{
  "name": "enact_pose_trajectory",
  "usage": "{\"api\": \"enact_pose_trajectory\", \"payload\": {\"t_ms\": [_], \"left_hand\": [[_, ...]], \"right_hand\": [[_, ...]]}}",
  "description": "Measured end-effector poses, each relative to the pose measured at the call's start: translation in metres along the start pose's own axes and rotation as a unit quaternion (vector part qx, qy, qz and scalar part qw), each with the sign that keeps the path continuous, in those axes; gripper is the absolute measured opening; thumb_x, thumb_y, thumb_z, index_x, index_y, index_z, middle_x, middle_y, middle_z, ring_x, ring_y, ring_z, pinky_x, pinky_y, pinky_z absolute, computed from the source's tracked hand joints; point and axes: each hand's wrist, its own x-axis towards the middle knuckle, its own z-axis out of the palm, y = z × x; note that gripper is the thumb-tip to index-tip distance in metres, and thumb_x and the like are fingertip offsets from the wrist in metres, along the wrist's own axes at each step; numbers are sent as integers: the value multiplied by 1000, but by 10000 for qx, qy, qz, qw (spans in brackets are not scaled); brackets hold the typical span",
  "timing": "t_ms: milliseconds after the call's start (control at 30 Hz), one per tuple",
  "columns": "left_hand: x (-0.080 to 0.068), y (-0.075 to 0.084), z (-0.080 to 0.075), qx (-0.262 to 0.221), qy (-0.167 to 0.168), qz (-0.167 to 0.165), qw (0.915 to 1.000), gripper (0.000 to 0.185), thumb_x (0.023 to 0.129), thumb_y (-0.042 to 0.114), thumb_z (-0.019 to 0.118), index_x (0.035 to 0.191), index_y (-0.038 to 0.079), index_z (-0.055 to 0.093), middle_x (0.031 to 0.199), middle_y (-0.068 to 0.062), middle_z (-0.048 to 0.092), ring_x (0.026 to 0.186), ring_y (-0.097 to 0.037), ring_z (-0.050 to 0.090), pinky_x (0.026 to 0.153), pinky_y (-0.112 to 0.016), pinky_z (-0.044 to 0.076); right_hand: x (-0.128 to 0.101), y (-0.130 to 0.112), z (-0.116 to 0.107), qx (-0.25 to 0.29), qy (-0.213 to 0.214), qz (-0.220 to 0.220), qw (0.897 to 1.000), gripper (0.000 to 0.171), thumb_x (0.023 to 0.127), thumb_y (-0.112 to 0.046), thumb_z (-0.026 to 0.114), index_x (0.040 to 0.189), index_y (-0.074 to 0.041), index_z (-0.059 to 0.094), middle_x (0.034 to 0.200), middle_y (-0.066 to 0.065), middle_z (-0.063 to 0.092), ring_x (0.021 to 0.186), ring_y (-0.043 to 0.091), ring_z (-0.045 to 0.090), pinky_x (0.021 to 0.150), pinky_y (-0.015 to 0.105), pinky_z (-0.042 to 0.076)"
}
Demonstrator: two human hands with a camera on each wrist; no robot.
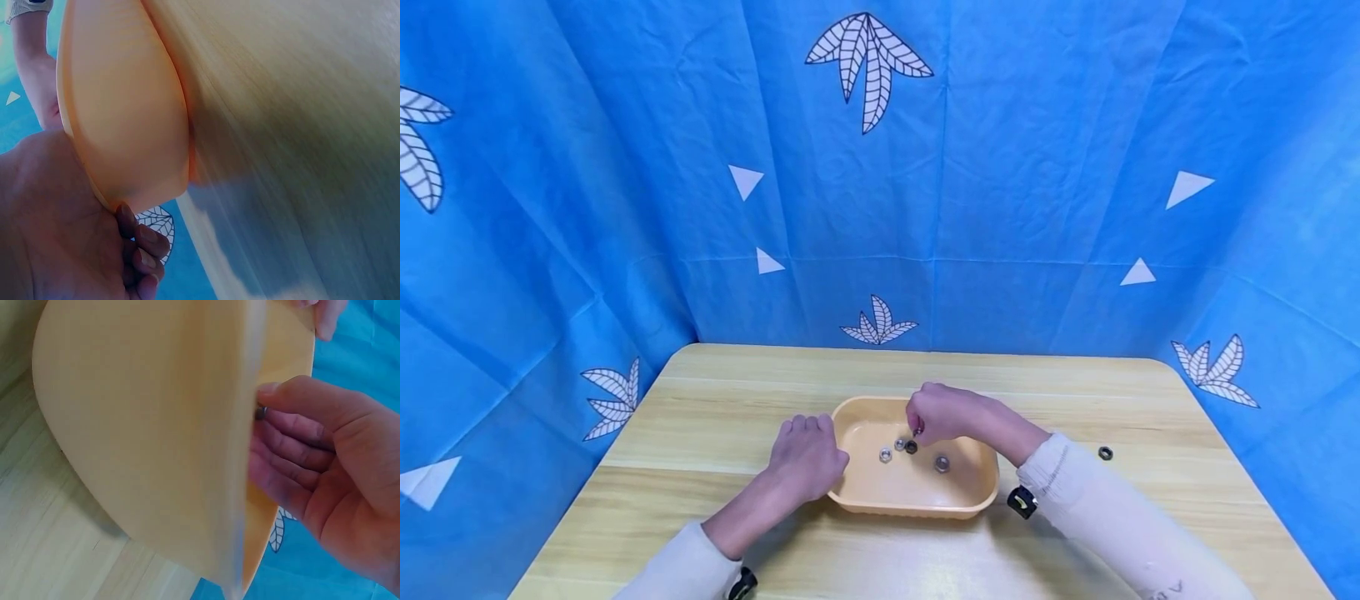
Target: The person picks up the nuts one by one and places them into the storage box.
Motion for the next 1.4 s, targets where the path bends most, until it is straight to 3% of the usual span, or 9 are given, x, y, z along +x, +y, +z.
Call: {"api": "enact_pose_trajectory", "payload": {"t_ms": [133,467,700,933,1167,1267,1400], "left_hand": [[1,0,1,27,15,-22,10000,26,95,30,53,90,5,46,82,-10,47,83,-29,43,83,-43,37],[2,-1,2,7,8,-37,10000,27,95,31,53,91,5,47,82,-10,47,84,-29,42,82,-42,35],[2,-1,2,70,2,13,10000,27,95,31,51,91,5,47,83,-10,47,84,-29,43,83,-42,36],[2,-1,1,30,-10,-8,10000,27,95,31,53,91,4,47,82,-10,47,84,-29,43,83,-42,37],[2,0,2,25,23,0,10000,27,95,31,53,92,4,47,83,-10,47,84,-29,44,83,-42,37],[2,0,2,-5,11,-17,10000,28,95,31,54,92,4,48,83,-10,48,84,-29,44,83,-43,37],[2,-1,2,-26,12,-54,10000,29,94,32,55,94,3,49,84,-10,48,84,-29,44,84,-44,38]], "right_hand": [[4,-4,6,-360,-291,299,9985,48,79,2,63,51,-25,34,52,-11,19,48,5,20,49,22,19],[10,-5,17,-820,-682,659,9921,50,80,4,64,49,-24,37,49,-11,22,46,5,24,45,22,22],[9,-6,16,-804,-688,712,9918,49,80,3,68,50,-23,39,50,-10,26,47,5,27,46,21,23],[4,-7,12,-756,-687,750,9919,44,87,-4,72,54,-19,48,55,-8,34,50,6,31,49,21,26],[-7,-6,7,-450,-382,606,9964,50,82,-2,74,55,-22,37,57,-9,25,52,7,25,51,23,24],[-11,-5,6,-394,-265,538,9974,45,81,-2,74,57,-22,41,59,-9,28,54,6,27,53,23,24],[-17,-5,6,-229,-142,513,9983,23,83,-3,72,69,-17,63,67,-8,47,59,6,39,56,22,32]]}}
